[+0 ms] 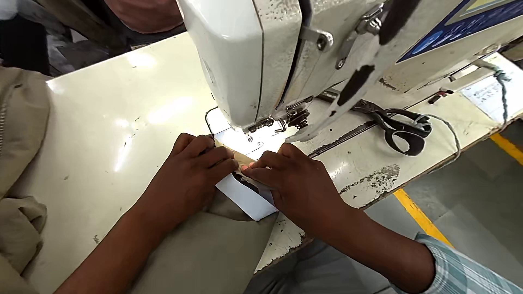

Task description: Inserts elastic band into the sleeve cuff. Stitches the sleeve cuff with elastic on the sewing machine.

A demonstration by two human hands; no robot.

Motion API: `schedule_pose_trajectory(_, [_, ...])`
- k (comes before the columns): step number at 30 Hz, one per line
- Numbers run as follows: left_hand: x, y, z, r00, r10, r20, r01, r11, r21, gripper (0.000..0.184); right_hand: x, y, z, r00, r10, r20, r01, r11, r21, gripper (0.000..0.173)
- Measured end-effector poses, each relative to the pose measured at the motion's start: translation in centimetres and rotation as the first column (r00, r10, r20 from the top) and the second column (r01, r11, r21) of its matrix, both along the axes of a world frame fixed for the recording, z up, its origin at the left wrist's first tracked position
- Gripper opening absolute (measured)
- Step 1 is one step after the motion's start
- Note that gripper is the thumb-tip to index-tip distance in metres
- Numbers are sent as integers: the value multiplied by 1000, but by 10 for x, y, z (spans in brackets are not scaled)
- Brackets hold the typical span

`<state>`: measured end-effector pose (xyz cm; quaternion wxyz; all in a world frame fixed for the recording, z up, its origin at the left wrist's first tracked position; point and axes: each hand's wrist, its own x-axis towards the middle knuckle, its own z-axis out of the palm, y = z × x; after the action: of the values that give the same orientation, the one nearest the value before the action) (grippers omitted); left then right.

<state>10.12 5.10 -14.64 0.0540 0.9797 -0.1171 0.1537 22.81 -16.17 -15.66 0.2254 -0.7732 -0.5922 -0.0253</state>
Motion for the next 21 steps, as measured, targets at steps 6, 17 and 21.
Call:
schedule_pose_trajectory(6, [0, 1, -7, 1000, -15, 25, 16, 997, -80, 29, -4, 3, 2, 998, -10, 65, 11, 1000, -6, 31])
schedule_pose_trajectory(17, [27, -5, -6, 992, -4, 126, 23, 988, -150, 17, 14, 1, -3, 993, -45, 110, 43, 999, 24, 29])
schedule_pose_trajectory(21, [39, 7, -9, 997, -16, 80, 30, 982, -188, 24, 24, 7, -8, 993, -72, 90, 67, 996, 53, 26])
